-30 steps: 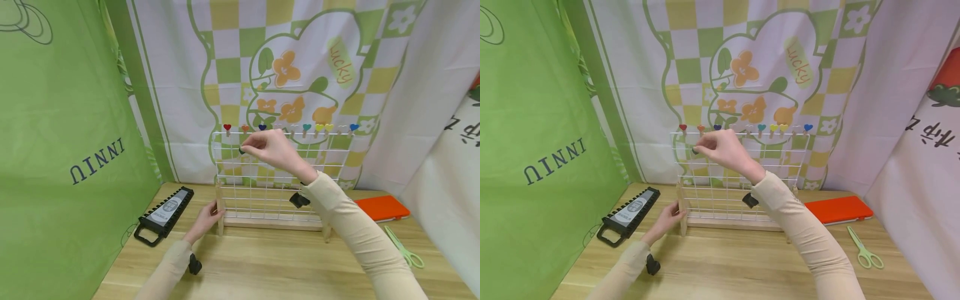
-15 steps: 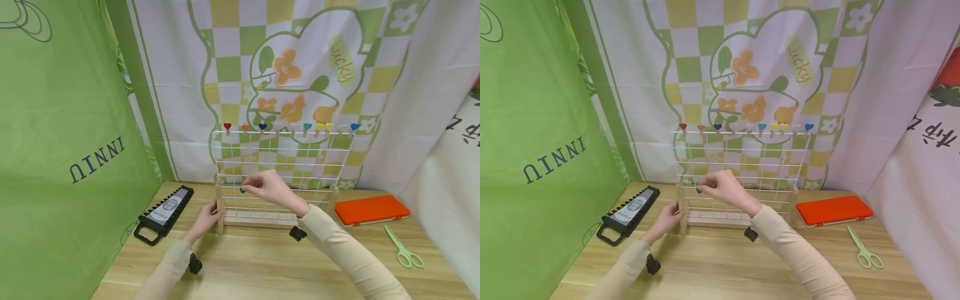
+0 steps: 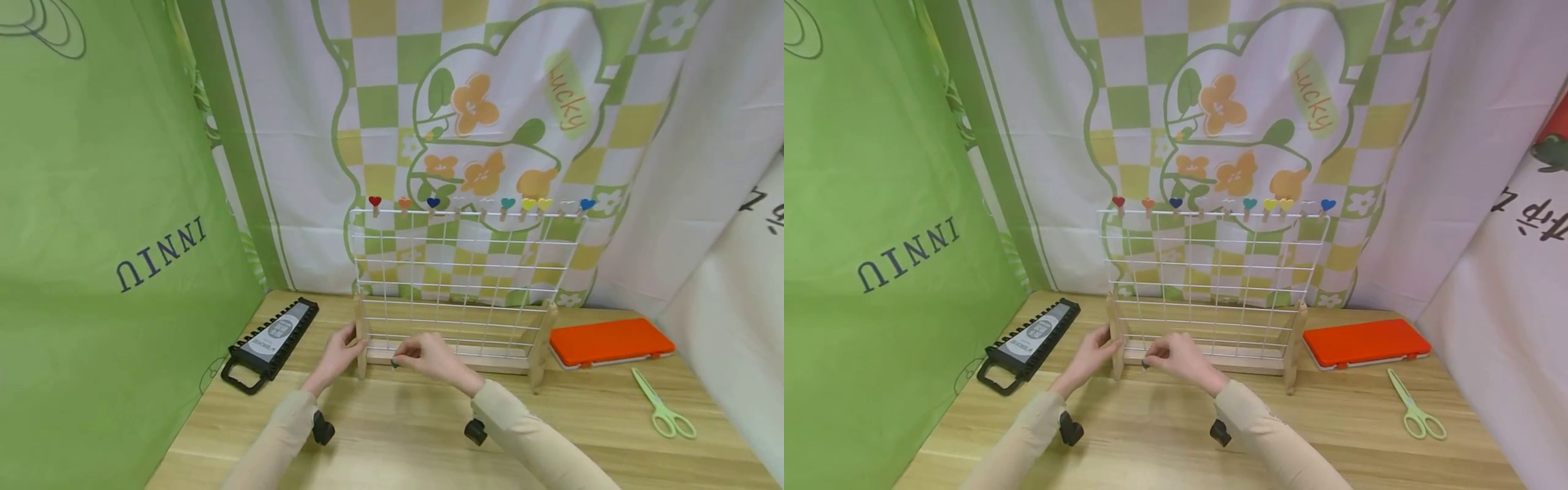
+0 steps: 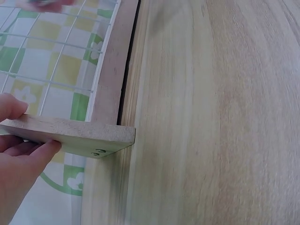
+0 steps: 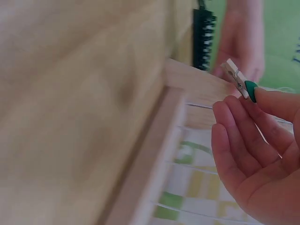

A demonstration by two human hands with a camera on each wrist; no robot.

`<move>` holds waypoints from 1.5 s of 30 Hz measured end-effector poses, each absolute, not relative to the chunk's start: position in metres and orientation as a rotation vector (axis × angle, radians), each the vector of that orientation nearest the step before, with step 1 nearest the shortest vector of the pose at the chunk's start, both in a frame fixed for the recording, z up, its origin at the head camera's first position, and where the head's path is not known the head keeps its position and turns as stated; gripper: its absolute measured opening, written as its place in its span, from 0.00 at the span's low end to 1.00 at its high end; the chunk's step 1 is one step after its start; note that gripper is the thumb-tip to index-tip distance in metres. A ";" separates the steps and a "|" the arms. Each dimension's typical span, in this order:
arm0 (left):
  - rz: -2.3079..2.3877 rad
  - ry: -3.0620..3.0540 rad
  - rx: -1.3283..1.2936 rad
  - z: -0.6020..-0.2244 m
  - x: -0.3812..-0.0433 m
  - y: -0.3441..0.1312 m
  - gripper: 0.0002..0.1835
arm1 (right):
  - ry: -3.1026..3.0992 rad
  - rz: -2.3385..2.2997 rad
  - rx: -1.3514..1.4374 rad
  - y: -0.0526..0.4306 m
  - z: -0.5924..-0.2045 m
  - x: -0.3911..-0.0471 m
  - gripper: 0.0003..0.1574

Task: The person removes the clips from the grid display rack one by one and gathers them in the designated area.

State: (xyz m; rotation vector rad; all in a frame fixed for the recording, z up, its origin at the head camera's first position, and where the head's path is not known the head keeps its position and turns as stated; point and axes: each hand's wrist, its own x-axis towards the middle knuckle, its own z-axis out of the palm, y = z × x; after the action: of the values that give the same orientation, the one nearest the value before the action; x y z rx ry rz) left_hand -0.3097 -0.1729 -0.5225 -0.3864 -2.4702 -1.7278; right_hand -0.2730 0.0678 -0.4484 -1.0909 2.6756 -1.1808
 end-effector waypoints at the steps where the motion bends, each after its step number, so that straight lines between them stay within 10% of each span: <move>1: -1.734 -2.470 -0.382 -0.523 -0.310 -0.173 0.29 | 2.666 -1.179 -1.080 0.067 -0.456 -0.273 0.08; 45: -1.799 -2.426 -0.284 -0.521 -0.307 -0.171 0.28 | 2.471 -1.131 -0.872 0.037 -0.523 -0.284 0.07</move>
State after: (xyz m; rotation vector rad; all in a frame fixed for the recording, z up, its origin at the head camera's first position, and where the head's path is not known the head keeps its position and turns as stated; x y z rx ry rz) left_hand -0.3072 -0.1712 -0.5214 -0.2842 -2.4260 -1.7990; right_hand -0.2842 0.0368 -0.5231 -0.8715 2.4706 -1.1310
